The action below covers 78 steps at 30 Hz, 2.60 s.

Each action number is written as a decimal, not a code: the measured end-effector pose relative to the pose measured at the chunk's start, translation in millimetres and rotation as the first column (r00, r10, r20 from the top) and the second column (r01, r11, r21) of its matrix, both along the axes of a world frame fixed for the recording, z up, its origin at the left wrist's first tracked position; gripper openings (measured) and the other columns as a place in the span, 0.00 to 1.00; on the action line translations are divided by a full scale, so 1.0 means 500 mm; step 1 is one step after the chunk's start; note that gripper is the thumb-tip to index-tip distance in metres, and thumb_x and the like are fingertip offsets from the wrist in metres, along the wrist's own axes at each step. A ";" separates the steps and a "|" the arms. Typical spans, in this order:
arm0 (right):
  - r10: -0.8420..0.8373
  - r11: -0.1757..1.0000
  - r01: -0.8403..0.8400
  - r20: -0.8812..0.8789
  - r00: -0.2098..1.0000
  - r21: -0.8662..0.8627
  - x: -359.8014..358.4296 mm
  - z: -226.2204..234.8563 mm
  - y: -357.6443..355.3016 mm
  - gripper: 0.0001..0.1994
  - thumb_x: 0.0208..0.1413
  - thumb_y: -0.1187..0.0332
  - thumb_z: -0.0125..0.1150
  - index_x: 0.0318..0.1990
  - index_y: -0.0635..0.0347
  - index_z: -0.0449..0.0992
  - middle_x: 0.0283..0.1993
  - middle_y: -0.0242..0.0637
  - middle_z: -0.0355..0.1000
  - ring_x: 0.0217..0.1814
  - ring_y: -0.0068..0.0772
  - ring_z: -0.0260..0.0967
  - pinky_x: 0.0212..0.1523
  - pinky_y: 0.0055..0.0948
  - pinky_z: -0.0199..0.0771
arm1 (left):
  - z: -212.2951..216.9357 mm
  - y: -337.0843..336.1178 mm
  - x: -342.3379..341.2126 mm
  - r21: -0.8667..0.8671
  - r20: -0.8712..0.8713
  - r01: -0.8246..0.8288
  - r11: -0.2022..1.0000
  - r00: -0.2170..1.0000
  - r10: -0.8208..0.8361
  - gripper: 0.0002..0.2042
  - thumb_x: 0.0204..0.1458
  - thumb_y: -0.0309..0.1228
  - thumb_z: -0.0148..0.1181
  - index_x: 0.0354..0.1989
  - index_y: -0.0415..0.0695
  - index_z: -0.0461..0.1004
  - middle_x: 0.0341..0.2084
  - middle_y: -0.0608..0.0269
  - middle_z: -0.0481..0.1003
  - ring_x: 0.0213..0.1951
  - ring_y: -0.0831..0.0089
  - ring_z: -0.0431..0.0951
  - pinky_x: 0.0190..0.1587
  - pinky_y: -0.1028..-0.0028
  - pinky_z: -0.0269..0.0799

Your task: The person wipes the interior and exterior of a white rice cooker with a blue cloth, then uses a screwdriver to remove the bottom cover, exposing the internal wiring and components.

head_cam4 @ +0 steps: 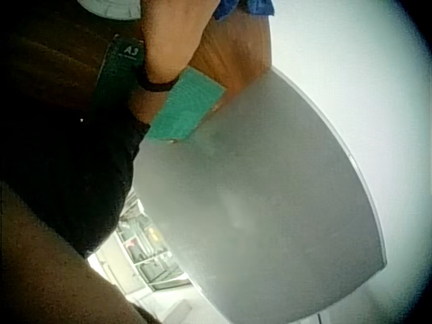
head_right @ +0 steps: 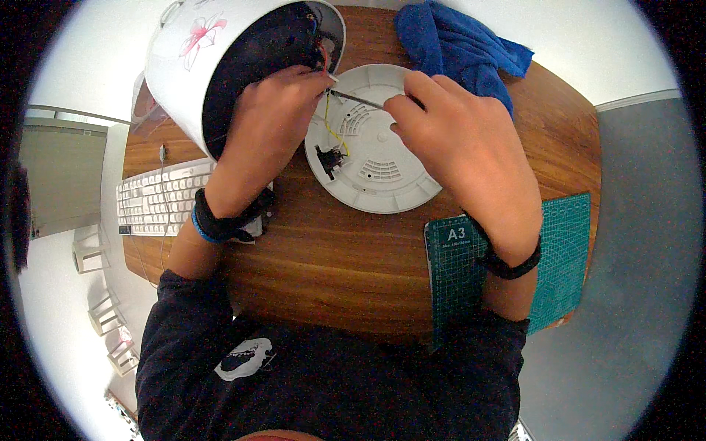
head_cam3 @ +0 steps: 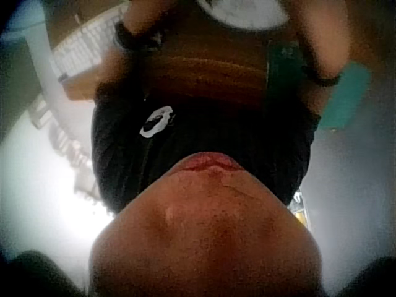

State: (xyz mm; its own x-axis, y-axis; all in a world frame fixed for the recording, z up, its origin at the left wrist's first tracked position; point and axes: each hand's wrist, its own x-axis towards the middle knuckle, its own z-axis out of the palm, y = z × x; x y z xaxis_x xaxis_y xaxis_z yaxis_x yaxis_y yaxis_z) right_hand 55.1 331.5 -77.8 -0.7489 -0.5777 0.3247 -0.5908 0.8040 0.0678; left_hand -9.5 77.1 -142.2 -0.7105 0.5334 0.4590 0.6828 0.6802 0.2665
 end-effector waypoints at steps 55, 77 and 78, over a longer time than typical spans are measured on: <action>-0.041 0.994 0.067 0.270 0.962 -0.089 -0.002 0.011 0.027 0.09 0.66 0.64 0.71 0.48 0.53 0.78 0.46 0.41 0.76 0.42 0.56 0.81 0.40 0.52 0.80 | -0.001 0.001 0.001 -0.005 0.007 -0.009 1.000 1.000 0.009 0.09 0.63 0.23 0.63 0.48 0.43 0.87 0.44 0.48 0.86 0.42 0.45 0.88 0.44 0.54 0.86; -0.099 0.988 0.123 0.234 0.967 -0.091 -0.012 -0.005 0.023 0.11 0.67 0.63 0.70 0.49 0.53 0.75 0.47 0.41 0.75 0.44 0.57 0.81 0.41 0.52 0.80 | -0.008 -0.003 -0.003 0.044 -0.043 0.033 0.998 0.999 -0.031 0.10 0.63 0.22 0.63 0.48 0.43 0.87 0.43 0.49 0.87 0.41 0.46 0.88 0.44 0.55 0.86; -0.105 0.988 0.128 0.227 0.968 -0.087 -0.012 -0.005 0.019 0.11 0.67 0.63 0.70 0.49 0.53 0.75 0.48 0.41 0.75 0.44 0.56 0.81 0.41 0.52 0.80 | -0.008 -0.003 -0.003 0.031 -0.035 0.024 0.999 0.999 -0.023 0.10 0.62 0.22 0.63 0.48 0.43 0.87 0.43 0.49 0.87 0.41 0.46 0.88 0.44 0.55 0.86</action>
State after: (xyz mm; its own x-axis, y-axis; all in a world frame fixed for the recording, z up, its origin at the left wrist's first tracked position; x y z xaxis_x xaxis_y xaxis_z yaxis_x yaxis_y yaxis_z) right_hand 49.0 341.2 -80.2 -0.8688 -0.4550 0.1956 -0.4837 0.8643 -0.1381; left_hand -10.9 75.6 -146.2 -0.6818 0.5346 0.4994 0.7073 0.6560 0.2634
